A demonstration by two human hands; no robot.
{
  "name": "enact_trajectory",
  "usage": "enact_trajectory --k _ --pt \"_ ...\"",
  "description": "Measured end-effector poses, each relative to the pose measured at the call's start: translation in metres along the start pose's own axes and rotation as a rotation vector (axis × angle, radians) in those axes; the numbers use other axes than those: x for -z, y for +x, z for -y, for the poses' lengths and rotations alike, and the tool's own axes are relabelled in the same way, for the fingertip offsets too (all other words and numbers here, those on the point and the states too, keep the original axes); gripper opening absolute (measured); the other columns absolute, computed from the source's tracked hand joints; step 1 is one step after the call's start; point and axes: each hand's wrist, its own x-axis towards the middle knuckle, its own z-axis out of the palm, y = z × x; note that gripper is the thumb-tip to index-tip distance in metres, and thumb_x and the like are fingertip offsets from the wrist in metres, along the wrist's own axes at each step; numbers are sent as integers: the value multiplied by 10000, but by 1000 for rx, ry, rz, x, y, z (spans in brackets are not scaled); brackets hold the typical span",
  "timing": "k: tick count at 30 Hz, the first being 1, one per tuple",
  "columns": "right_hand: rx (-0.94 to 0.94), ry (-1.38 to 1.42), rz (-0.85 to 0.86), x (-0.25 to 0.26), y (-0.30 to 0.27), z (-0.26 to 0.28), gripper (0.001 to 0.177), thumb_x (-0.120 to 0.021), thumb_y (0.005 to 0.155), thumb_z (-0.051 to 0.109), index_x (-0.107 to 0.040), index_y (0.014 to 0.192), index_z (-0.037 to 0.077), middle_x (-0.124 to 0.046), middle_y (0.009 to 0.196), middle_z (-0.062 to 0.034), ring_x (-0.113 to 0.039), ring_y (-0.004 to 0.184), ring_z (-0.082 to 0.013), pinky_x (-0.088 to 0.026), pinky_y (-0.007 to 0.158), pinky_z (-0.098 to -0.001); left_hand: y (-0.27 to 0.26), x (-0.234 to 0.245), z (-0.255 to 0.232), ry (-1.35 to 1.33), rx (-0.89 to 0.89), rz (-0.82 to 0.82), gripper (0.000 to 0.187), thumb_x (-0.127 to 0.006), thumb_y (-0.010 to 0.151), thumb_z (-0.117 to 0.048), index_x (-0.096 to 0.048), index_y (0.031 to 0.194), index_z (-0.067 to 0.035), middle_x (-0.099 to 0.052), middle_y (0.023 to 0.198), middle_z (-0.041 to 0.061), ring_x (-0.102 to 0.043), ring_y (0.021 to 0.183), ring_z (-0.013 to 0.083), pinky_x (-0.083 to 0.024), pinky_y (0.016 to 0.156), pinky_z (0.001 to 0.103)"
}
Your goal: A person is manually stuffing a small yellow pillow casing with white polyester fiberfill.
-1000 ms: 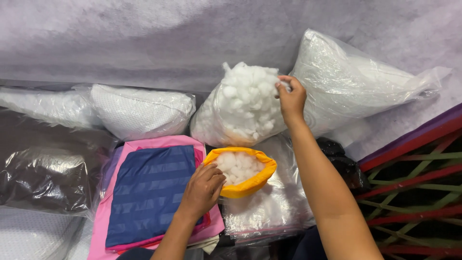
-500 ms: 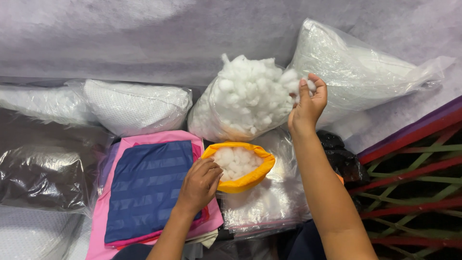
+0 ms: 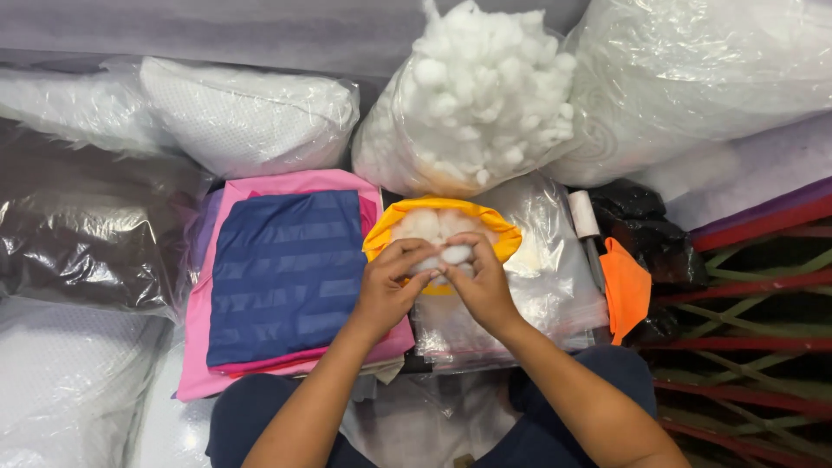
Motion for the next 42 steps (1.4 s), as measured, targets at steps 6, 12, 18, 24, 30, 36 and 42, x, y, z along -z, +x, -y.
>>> enact_trajectory --k 6,12,18,24,30,36,42 --pt "4 -103 -163 23 22 15 204 -785 846 -14 -753 1031 66 -744 921 -68 -657 762 -101 -597 732 -281 9 3 0 58 2 -246 294 -696 816 145 -809 1001 -53 -739 947 135 -722 736 218 -637 623 300" --pt "353 -481 -246 48 40 21 205 -823 874 18 -770 1065 70 -612 1016 -78 -654 953 -211 -537 891 -329 16 3 -6 510 -259 -116 313 -737 856 14 -766 1146 -100 -709 1061 106 -689 1033 329 -566 896 430" --pt "600 -817 25 42 45 -9 173 -764 925 153 -646 1047 121 -705 993 -41 -713 915 -265 -555 829 -380 -2 -8 13 1009 -390 63 475 -531 1014 -488 -655 1308 -136 -620 1343 61 -531 1264 306 -382 1014 457" --pt "713 -1180 -150 40 36 -2 279 -697 989 271 -647 1210 109 -531 1076 -93 -597 881 -269 -503 776 -389 -3 -5 8 976 -404 218 528 -799 806 -246 -660 1291 -89 -650 1281 119 -572 1238 331 -415 1048 471" --pt "802 -1008 113 25 18 8 389 -564 1029 424 -697 1135 74 -668 1132 -142 -665 1102 -324 -510 975 -437 -2 -1 25 971 -387 153 340 -598 939 -132 -669 1268 -79 -678 1263 120 -609 1245 299 -424 1073 437" --pt "688 -1133 144 36 12 -14 551 -775 873 397 -575 1241 39 -551 1189 -197 -584 1190 -393 -480 1042 -502 -5 -2 28 948 -354 202 319 -602 951 -162 -680 1253 -101 -679 1286 120 -605 1263 296 -412 1087 444" --pt "636 -1347 293 40 20 -31 587 -810 764 307 -608 1285 128 -641 1256 -82 -582 1280 -242 -364 1139 -477 -7 1 35 984 -365 194 304 -629 950 -244 -686 1235 -155 -698 1225 87 -623 1227 268 -424 1048 442"
